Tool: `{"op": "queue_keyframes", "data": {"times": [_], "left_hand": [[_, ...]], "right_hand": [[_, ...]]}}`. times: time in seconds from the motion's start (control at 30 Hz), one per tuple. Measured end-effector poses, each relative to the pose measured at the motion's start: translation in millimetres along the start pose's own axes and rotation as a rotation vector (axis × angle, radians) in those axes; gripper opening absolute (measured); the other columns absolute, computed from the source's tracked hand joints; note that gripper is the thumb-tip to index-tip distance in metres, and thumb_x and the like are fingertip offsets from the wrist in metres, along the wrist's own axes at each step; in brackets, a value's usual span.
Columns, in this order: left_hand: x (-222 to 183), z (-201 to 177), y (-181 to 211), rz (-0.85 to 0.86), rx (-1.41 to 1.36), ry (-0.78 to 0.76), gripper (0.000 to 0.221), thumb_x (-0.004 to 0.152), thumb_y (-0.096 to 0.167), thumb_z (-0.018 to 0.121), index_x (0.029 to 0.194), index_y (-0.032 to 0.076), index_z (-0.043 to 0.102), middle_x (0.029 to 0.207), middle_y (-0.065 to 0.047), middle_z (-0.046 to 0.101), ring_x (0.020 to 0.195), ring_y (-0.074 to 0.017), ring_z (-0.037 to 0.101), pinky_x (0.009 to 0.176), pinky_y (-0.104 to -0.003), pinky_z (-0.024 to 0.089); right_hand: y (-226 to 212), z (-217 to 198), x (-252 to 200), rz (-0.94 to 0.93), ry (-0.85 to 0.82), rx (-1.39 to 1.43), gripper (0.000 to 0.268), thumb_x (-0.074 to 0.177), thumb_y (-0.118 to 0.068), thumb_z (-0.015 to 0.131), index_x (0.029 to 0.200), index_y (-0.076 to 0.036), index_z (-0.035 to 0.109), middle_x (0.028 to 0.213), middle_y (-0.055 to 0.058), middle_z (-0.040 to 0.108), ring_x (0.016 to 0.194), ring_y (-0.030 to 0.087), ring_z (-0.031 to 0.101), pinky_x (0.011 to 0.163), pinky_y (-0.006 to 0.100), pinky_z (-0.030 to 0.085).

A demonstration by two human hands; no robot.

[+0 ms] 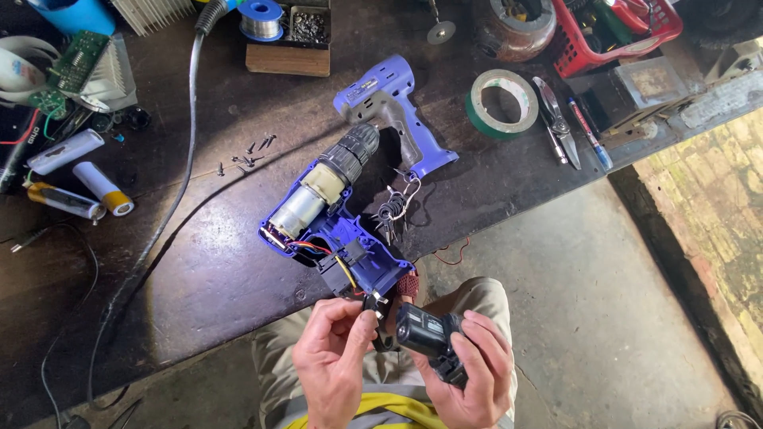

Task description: Repairing a cordless power drill by inspecting and manipulating internal wiring and components

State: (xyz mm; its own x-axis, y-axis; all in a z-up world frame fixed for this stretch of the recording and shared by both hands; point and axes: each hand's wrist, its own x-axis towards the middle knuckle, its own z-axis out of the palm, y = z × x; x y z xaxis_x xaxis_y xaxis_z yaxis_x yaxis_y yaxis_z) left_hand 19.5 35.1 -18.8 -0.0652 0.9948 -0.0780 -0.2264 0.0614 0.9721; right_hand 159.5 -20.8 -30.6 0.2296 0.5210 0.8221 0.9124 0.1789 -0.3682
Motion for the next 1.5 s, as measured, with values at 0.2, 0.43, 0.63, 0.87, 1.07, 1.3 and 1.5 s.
{"op": "queue_keyframes", "data": {"times": [0.2, 0.43, 0.63, 0.87, 1.07, 1.3, 1.5], "left_hand": [[0, -5, 5, 0.077, 0.049, -0.041, 0.010, 0.088, 0.001, 0.072, 0.096, 0.002, 0.067, 0.101, -0.012, 0.065, 0.062, -0.0123, 0.064, 0.054, -0.024, 0.058], [9, -16, 11, 0.084, 0.088, -0.097, 0.009, 0.084, -0.003, 0.075, 0.093, -0.002, 0.073, 0.095, -0.015, 0.073, 0.085, -0.0145, 0.071, 0.077, -0.023, 0.061], [5, -21, -9, 0.123, -0.049, -0.085, 0.028, 0.082, -0.007, 0.077, 0.109, -0.005, 0.071, 0.102, -0.016, 0.072, 0.088, -0.0183, 0.074, 0.082, -0.025, 0.064], [14, -25, 2, 0.308, 0.077, -0.172, 0.022, 0.087, 0.000, 0.074, 0.108, 0.003, 0.077, 0.102, -0.014, 0.075, 0.091, -0.0207, 0.072, 0.083, -0.026, 0.056], [20, -28, 8, 0.300, 0.045, -0.238, 0.019, 0.093, 0.006, 0.069, 0.110, 0.002, 0.077, 0.104, -0.015, 0.073, 0.094, -0.0217, 0.071, 0.085, -0.029, 0.056], [24, -35, -1, 0.348, 0.084, -0.258, 0.019, 0.094, 0.007, 0.065, 0.110, 0.005, 0.077, 0.105, -0.012, 0.076, 0.094, -0.0218, 0.070, 0.084, -0.030, 0.057], [31, -35, 3, 0.439, 0.101, -0.286, 0.021, 0.093, 0.001, 0.063, 0.108, 0.008, 0.076, 0.107, -0.011, 0.075, 0.094, -0.0221, 0.071, 0.084, -0.030, 0.058]], "right_hand": [[1, 6, -2, -0.095, -0.067, 0.056, 0.043, 0.087, -0.023, 0.085, 0.118, -0.005, 0.060, 0.118, 0.018, 0.062, 0.104, 0.040, 0.071, 0.093, 0.049, 0.066], [-6, 12, 2, -0.083, -0.098, 0.072, 0.042, 0.089, -0.021, 0.083, 0.120, -0.005, 0.060, 0.119, 0.019, 0.061, 0.106, 0.040, 0.069, 0.094, 0.049, 0.066], [-8, 15, 2, -0.088, -0.095, 0.048, 0.045, 0.088, -0.023, 0.086, 0.122, -0.008, 0.059, 0.119, 0.018, 0.060, 0.105, 0.039, 0.069, 0.094, 0.047, 0.067], [-12, 16, -3, -0.088, -0.117, 0.020, 0.040, 0.093, -0.023, 0.079, 0.123, -0.009, 0.058, 0.124, 0.018, 0.058, 0.108, 0.041, 0.069, 0.096, 0.049, 0.065], [-18, 26, -3, 0.010, -0.074, 0.063, 0.042, 0.093, -0.031, 0.077, 0.124, -0.009, 0.058, 0.122, 0.016, 0.058, 0.105, 0.036, 0.068, 0.095, 0.047, 0.066], [-19, 35, -9, 0.004, -0.037, 0.042, 0.038, 0.090, -0.024, 0.070, 0.118, -0.002, 0.056, 0.116, 0.018, 0.059, 0.098, 0.037, 0.071, 0.091, 0.047, 0.067], [-19, 32, -11, -0.010, -0.074, -0.013, 0.036, 0.092, -0.024, 0.070, 0.119, -0.004, 0.057, 0.118, 0.016, 0.060, 0.102, 0.034, 0.071, 0.093, 0.047, 0.066]]}}
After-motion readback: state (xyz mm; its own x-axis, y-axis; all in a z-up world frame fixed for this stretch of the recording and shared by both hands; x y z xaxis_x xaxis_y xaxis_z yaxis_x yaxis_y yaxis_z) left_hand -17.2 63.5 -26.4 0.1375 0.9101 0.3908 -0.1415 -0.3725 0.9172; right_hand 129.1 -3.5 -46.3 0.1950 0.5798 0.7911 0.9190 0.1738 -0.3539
